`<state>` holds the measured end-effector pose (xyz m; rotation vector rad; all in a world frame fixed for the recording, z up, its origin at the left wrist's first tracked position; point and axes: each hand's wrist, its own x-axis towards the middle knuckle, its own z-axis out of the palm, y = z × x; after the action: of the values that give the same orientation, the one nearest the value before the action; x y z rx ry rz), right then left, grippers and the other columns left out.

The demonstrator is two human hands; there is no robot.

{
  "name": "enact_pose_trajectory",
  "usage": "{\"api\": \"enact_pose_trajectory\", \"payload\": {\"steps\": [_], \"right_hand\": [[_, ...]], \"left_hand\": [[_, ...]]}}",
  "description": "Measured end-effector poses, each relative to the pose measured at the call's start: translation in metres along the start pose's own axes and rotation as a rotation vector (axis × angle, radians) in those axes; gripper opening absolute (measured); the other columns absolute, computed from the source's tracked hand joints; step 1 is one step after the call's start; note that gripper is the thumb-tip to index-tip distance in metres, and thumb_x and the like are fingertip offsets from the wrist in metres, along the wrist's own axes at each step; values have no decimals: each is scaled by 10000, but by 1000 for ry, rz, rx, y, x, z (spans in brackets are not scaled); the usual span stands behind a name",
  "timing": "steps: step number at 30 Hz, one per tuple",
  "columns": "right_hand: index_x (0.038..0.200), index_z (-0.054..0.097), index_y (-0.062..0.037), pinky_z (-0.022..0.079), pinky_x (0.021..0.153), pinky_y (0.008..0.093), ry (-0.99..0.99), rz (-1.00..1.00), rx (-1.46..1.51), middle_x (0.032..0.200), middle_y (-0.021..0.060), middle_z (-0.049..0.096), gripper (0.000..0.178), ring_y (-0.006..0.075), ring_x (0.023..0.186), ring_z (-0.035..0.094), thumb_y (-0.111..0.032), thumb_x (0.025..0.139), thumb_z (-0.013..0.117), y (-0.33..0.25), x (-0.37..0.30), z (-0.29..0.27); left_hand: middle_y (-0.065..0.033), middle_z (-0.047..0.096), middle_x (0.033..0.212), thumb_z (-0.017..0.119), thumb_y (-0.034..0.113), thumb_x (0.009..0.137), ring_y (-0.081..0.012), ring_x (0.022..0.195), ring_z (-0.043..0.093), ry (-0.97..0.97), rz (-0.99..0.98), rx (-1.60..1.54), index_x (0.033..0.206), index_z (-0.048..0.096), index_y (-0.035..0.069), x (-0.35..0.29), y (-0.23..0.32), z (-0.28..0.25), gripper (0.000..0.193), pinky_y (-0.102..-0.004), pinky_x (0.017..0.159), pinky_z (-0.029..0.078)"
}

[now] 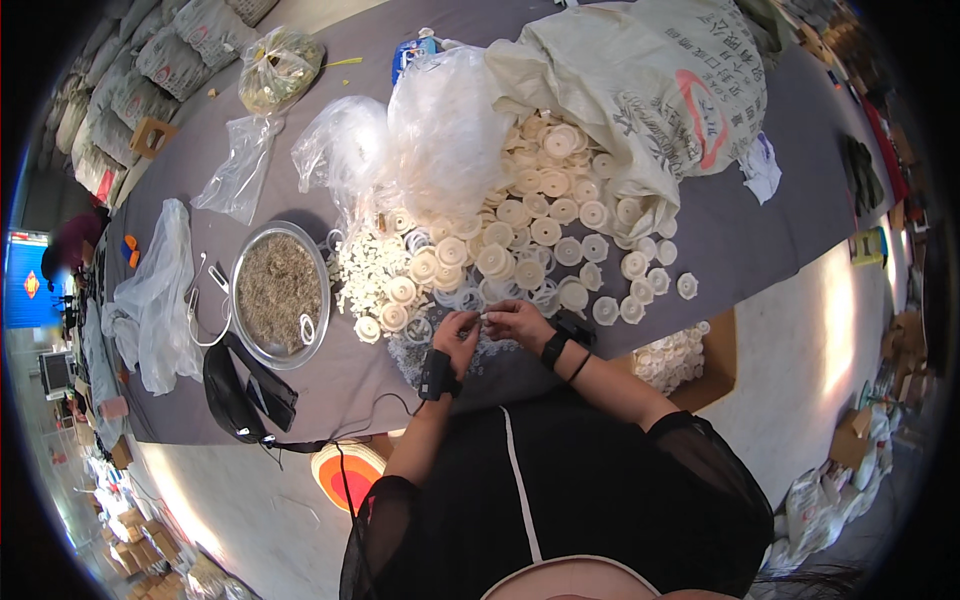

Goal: The person sorts small plastic rings by hand, organizing them into piles and placing them into a box.

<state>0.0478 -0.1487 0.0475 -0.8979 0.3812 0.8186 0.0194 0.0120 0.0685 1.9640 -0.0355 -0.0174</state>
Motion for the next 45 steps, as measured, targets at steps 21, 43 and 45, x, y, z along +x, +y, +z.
{"api": "enact_pose_trajectory", "payload": {"steps": [21, 43, 45], "right_hand": [[928, 561, -16, 508, 617, 271, 171, -199, 78, 805, 56, 608, 192, 148, 692, 608, -122, 773, 603, -33, -55, -65], [995, 554, -10, 495, 687, 287, 559, -478, 249, 880, 69, 596, 224, 175, 742, 602, -134, 808, 560, -26, -93, -133], [992, 553, -7, 495, 694, 288, 562, -471, 250, 879, 70, 595, 220, 176, 748, 601, -131, 810, 558, -22, -93, -135]], "left_hand": [[-79, 587, 839, 588, 23, 732, -156, 741, 590, -253, -37, -174, 935, 600, 30, 39, 10, 89, 203, -245, 668, 464], [-118, 512, 991, 629, 242, 681, -297, 961, 461, -324, 290, 556, 1053, 480, 60, 87, 49, 187, 440, -398, 806, 346], [-114, 513, 984, 621, 226, 686, -292, 969, 454, -423, 330, 571, 1036, 489, 69, 87, 42, 190, 405, -410, 813, 341]]}}
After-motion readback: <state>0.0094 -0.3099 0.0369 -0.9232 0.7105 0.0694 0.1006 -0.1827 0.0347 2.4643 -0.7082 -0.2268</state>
